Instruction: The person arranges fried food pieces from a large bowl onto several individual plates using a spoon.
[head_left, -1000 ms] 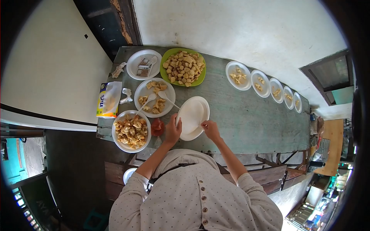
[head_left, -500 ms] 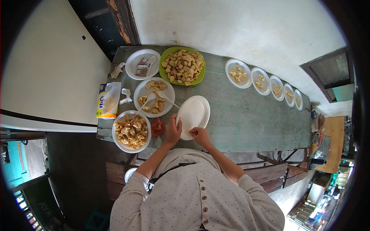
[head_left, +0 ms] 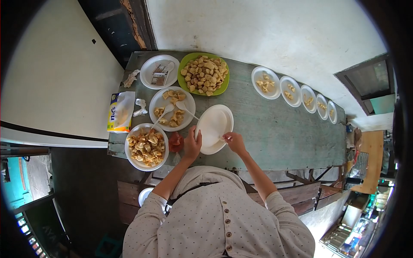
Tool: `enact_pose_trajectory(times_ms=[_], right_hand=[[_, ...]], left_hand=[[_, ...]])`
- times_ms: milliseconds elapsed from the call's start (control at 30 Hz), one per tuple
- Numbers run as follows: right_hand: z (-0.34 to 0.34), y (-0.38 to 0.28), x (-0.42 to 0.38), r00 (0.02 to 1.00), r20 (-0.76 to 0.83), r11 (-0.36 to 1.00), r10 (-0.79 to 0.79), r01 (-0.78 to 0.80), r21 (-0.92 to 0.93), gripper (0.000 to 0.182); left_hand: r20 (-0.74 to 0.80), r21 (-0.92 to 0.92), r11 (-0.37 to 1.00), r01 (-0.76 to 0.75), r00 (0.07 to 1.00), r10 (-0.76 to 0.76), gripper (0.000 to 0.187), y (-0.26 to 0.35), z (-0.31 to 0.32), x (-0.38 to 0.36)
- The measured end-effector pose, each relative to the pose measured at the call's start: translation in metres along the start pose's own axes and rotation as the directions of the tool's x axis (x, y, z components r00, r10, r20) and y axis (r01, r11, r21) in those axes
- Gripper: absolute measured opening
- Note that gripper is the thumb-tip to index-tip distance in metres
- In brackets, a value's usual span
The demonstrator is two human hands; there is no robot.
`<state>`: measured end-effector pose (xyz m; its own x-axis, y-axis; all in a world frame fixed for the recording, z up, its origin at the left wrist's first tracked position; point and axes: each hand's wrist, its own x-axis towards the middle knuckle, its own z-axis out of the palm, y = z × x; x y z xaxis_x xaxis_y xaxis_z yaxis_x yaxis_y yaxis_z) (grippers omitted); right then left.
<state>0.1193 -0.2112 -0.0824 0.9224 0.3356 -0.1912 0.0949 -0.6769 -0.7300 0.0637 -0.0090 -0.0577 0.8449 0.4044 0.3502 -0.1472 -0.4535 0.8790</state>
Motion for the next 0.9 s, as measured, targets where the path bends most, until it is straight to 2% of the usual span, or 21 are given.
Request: enact_pose_trajectory(times_ms=[67,133,233,333,567,667,733,767,800,833,867,900], right_hand=[[0.006,-0.008,-0.005,0.998,-0.005,0.997,-0.059,0.058,-0.053,0.015],[0.011,-0.017,-0.012,0.984,-0.082,0.969,-0.156,0.137,-0.205,0.015],[0.017,-0.030,-0.018,0.993,-0.081,0.966,-0.089,0.066,-0.250,0.013],[0.022,-0.033,-0.017,0.996,-0.080,0.973,-0.044,0.025,-0.230,0.012],[0.039,-0.035,-0.025,0.999,-0.034,0.995,-0.025,0.022,-0.099,0.012],[0.046,-0.044,-0.026,1.000,-0.012,1.000,-0.002,0.002,-0.002,0.014],[0.045,-0.051,-0.029,0.997,0.060,0.990,0.057,-0.065,0.127,0.014],[0.042,-0.053,-0.027,0.997,0.061,0.990,0.057,-0.064,0.126,0.014],[0.039,-0.055,-0.025,0.965,0.209,0.926,0.156,-0.217,0.310,0.015],[0.037,-0.054,-0.023,0.904,0.369,0.807,0.217,-0.378,0.453,0.016],[0.035,-0.053,-0.022,0.903,0.372,0.808,0.214,-0.377,0.452,0.016],[0.031,-0.051,-0.021,0.846,0.481,0.558,0.229,-0.519,0.648,0.018]], left_hand=[[-0.002,0.017,1.000,-0.013,1.000,0.013,0.022,0.000,-0.002,0.000],[0.009,-0.012,1.000,0.001,1.000,-0.001,0.022,0.001,-0.003,-0.002],[0.027,-0.022,0.999,0.039,0.999,-0.038,0.021,0.001,-0.005,-0.002],[-0.009,0.040,0.998,-0.041,0.999,0.042,0.020,0.000,-0.004,-0.002],[-0.009,0.019,0.999,-0.033,0.999,0.034,0.021,0.000,-0.003,-0.003],[-0.012,0.030,0.999,-0.029,1.000,0.029,0.021,-0.003,-0.001,-0.003],[-0.038,0.044,0.997,-0.067,0.997,0.069,0.022,-0.004,-0.001,-0.003],[-0.039,0.044,0.997,-0.067,0.997,0.069,0.022,-0.003,-0.001,-0.003],[0.004,0.015,1.000,0.010,1.000,-0.010,0.022,-0.002,-0.002,-0.004],[0.047,-0.010,0.996,0.088,0.995,-0.087,0.023,-0.001,-0.003,-0.004],[0.043,-0.009,0.996,0.089,0.995,-0.088,0.023,0.001,-0.003,-0.004],[0.058,-0.022,0.996,0.084,0.995,-0.082,0.024,0.003,-0.001,-0.005]])
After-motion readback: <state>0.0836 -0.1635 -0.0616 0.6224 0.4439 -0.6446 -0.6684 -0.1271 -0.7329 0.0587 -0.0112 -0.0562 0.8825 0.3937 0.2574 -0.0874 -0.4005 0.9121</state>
